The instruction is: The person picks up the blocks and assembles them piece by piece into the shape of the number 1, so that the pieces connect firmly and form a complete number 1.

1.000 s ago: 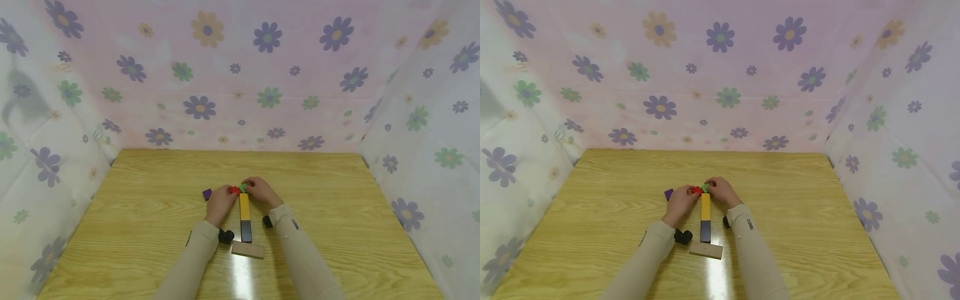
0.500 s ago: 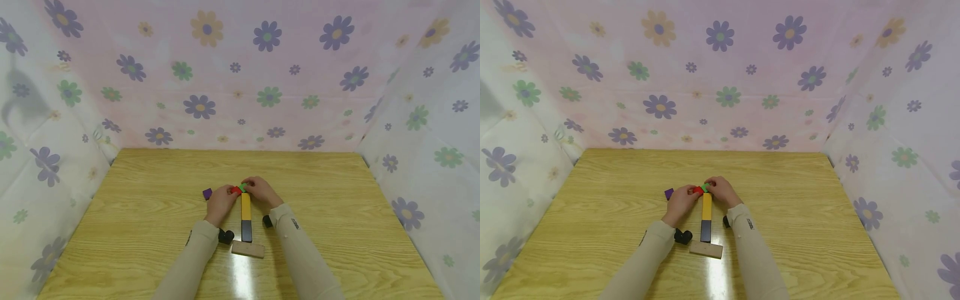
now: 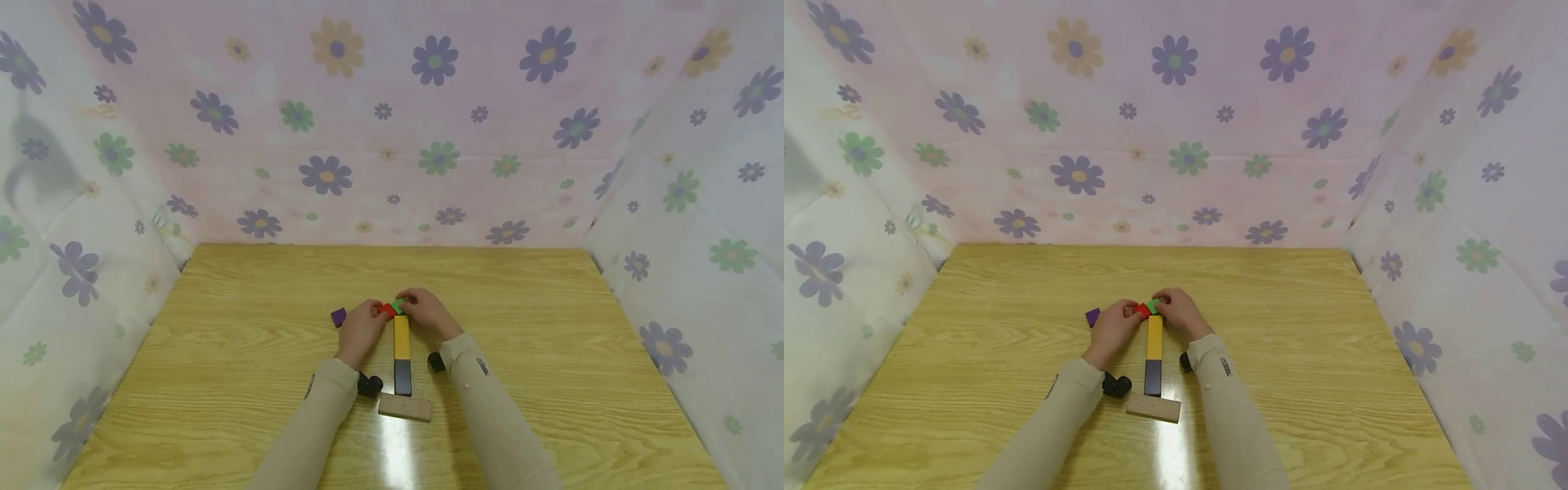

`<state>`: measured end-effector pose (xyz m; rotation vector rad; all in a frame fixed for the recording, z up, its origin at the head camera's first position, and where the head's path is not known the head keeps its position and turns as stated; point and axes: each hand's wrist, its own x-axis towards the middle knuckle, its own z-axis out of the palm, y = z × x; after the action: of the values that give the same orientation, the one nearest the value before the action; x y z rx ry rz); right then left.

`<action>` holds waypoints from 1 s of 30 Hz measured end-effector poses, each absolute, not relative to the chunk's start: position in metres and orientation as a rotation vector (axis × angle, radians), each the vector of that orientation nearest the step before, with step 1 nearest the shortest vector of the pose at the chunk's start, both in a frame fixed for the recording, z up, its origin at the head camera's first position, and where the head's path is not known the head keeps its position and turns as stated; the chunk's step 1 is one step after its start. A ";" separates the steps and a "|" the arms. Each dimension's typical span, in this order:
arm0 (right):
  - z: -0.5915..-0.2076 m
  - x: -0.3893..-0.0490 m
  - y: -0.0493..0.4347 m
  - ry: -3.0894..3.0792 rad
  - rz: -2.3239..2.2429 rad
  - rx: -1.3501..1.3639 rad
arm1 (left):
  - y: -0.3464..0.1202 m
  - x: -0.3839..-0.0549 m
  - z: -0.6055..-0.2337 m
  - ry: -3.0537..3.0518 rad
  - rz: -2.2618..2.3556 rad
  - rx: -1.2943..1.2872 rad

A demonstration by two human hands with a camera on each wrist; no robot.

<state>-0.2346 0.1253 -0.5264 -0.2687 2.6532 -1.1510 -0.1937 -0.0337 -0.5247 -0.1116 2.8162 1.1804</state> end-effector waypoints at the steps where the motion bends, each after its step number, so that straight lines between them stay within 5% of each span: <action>1: -0.527 -0.234 0.125 2.648 -1.163 -0.258 | -0.033 -0.194 -0.525 2.815 1.183 -0.111; 30: -0.531 -0.235 0.133 2.597 -1.304 -0.092 | -0.034 -0.196 -0.531 2.817 1.176 0.029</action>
<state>-0.2347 0.1329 -0.5314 -0.0919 2.5974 -1.3035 -0.1964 -0.0336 -0.5314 0.0290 2.8173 1.1763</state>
